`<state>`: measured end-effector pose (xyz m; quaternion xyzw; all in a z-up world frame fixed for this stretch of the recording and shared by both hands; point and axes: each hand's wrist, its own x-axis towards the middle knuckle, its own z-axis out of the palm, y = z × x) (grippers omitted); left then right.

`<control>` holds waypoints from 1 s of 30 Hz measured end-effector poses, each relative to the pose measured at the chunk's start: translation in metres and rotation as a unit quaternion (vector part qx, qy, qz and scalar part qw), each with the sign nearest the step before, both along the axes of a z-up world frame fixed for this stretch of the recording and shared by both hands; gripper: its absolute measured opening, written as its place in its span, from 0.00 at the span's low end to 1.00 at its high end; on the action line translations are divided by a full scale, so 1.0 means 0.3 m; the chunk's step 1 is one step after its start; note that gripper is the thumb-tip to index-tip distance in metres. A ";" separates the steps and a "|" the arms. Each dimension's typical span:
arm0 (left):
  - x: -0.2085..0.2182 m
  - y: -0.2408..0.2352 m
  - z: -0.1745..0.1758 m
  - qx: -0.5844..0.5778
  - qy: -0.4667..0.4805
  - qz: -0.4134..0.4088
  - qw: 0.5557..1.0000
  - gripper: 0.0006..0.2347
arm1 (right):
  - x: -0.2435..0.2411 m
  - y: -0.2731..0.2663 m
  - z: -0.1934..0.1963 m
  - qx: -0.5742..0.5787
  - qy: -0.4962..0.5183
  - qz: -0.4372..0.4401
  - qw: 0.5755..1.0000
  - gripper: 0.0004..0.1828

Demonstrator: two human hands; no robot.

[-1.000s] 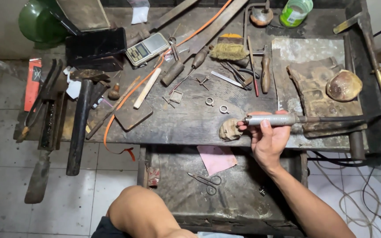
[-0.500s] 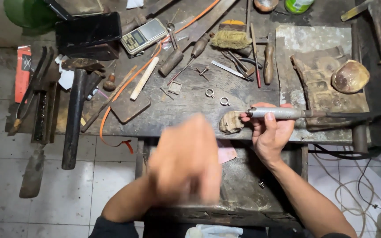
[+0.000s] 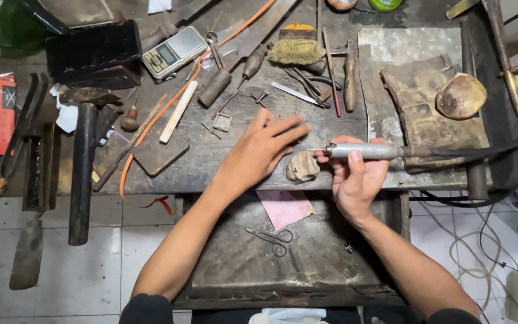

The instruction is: The person is using a handheld rotary tool to polish or grind small metal rings on a jewelry workbench.

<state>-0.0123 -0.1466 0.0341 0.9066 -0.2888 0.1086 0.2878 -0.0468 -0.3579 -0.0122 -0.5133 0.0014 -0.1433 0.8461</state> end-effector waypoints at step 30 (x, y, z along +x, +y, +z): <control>0.009 -0.086 -0.108 -0.481 0.405 -0.119 0.768 0.08 | 0.014 -0.084 0.020 -0.268 -0.164 -0.039 0.949 0.20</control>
